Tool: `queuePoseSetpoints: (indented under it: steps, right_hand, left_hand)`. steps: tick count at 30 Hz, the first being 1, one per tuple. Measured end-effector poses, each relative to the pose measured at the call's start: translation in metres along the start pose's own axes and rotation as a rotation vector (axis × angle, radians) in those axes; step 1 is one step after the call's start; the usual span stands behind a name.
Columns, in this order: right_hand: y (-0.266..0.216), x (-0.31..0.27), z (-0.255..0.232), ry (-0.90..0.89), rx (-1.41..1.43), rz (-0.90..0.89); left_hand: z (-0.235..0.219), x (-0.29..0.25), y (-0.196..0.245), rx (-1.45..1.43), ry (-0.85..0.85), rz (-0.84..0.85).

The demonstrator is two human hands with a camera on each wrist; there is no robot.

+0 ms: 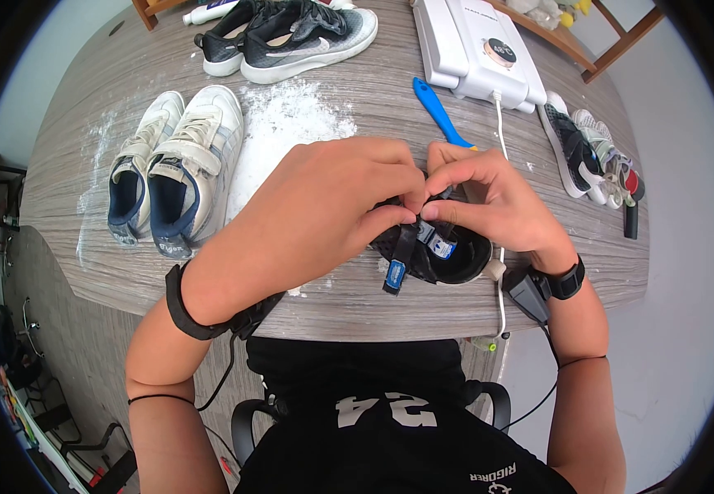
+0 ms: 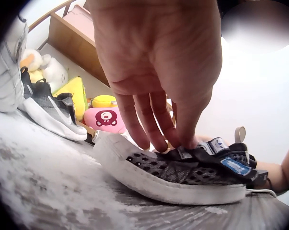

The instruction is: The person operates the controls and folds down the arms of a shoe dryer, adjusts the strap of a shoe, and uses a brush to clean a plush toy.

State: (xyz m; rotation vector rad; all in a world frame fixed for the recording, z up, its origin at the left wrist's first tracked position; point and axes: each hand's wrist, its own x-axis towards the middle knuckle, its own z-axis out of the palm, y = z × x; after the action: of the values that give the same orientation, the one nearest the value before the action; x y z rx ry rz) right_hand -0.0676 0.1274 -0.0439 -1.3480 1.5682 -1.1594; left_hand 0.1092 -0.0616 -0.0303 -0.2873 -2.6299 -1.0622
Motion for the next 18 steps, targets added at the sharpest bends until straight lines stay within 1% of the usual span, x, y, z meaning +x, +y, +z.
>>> queuePoseSetpoints:
  steps: [4,8,10,11,14,17,18]
  right_hand:
    - [0.0003,0.0006,-0.0014,-0.028,-0.018,-0.002]
    - [0.0020,0.0009,-0.0030,-0.046,-0.006,-0.013]
    - [0.0023,0.0016,-0.0027,-0.051,-0.019,-0.035]
    - [0.0024,0.0016,-0.0025,-0.055,-0.034,-0.055]
    - [0.0039,0.0015,-0.0010,-0.049,0.004,-0.042]
    - [0.0033,0.0012,-0.0014,-0.048,-0.001,-0.038]
    - [0.0034,0.0011,-0.0015,-0.048,-0.001,-0.038]
  left_hand:
    - [0.0017,0.0002,-0.0021,-0.003,0.006,0.048]
    - [0.0024,0.0011,-0.0051,-0.019,0.007,0.057]
    - [0.0025,0.0018,-0.0054,-0.098,-0.005,0.000]
    - [0.0025,0.0020,-0.0058,-0.098,-0.005,0.000]
    - [0.0025,0.0022,-0.0062,-0.087,-0.005,0.016]
    - [0.0022,0.0028,-0.0049,-0.108,0.004,0.006]
    - [0.0017,0.0026,-0.0043,-0.155,0.018,-0.019]
